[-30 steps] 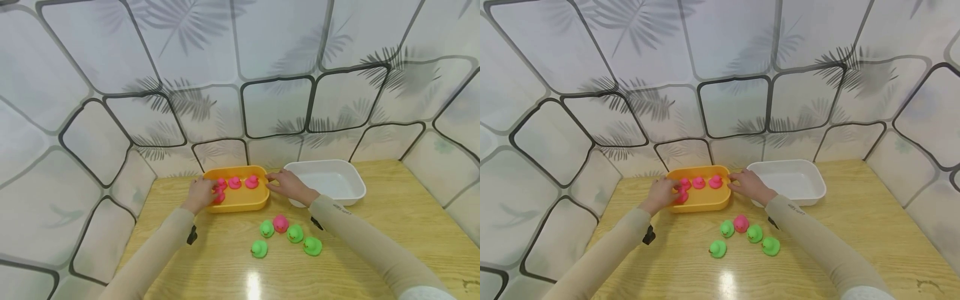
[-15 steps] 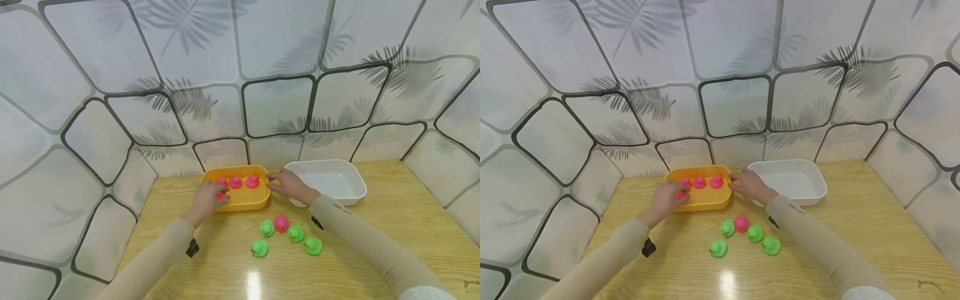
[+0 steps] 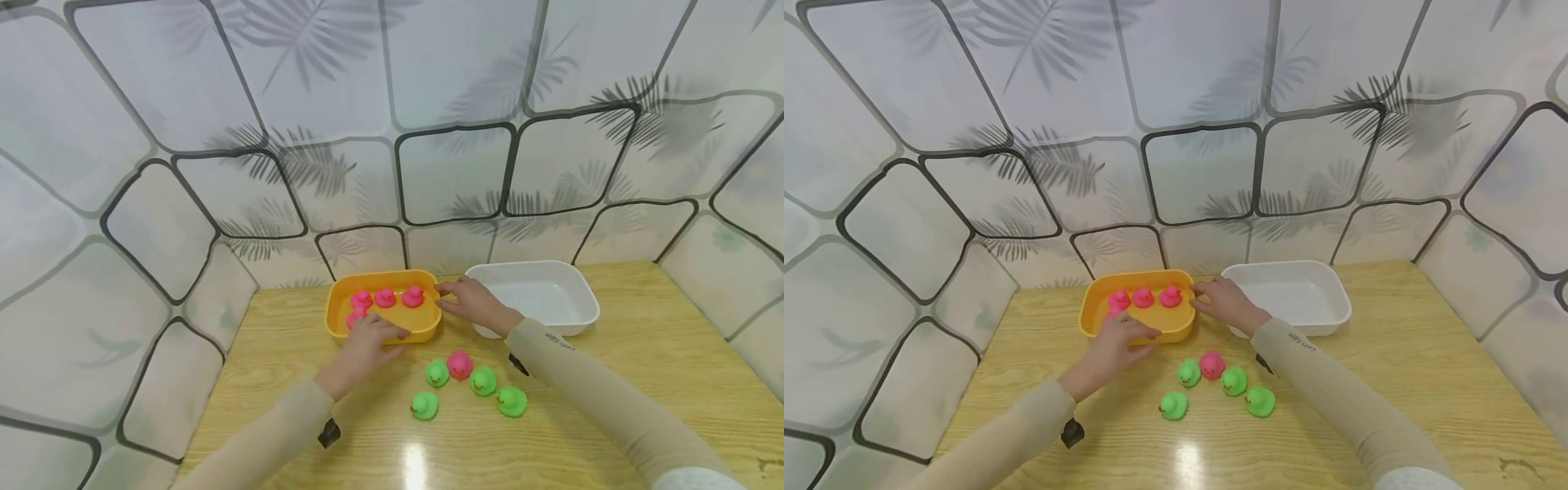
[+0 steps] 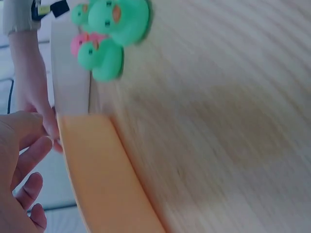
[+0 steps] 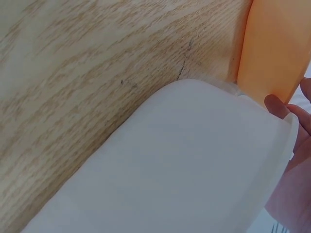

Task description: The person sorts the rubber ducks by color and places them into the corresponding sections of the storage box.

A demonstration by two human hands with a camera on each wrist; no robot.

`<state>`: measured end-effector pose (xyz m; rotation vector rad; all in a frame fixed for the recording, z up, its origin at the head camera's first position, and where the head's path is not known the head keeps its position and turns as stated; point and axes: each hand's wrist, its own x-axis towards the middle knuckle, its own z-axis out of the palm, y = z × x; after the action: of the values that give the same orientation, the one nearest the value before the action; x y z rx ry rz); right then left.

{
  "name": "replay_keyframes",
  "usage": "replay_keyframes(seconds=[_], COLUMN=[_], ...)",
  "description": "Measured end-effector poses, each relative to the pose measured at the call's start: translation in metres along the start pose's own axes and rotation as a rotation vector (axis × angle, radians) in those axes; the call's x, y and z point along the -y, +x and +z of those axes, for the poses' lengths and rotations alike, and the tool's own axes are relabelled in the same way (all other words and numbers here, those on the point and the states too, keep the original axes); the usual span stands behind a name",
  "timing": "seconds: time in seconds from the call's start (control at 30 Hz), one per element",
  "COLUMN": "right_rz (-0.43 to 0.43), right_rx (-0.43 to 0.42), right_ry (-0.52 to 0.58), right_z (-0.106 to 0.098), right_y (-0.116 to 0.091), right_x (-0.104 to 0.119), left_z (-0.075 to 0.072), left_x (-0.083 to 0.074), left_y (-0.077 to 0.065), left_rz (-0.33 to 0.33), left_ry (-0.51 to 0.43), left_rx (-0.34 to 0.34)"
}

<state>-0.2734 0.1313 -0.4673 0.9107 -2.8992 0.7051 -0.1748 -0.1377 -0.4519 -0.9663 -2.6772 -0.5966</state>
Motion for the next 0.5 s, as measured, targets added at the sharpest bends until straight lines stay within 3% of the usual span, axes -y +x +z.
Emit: replay_keyframes(seconds=[0.33, 0.5], right_rz=[0.004, 0.011], right_rx=[-0.006, -0.006], right_ry=[0.012, 0.011], right_z=[0.002, 0.003], right_y=[-0.001, 0.000], right_x=[0.000, -0.001], left_z=[0.019, 0.031], left_x=[-0.031, -0.039], left_y=[0.012, 0.021], left_rz=[0.071, 0.130], left_ry=[-0.066, -0.061], left_rx=[0.142, 0.162])
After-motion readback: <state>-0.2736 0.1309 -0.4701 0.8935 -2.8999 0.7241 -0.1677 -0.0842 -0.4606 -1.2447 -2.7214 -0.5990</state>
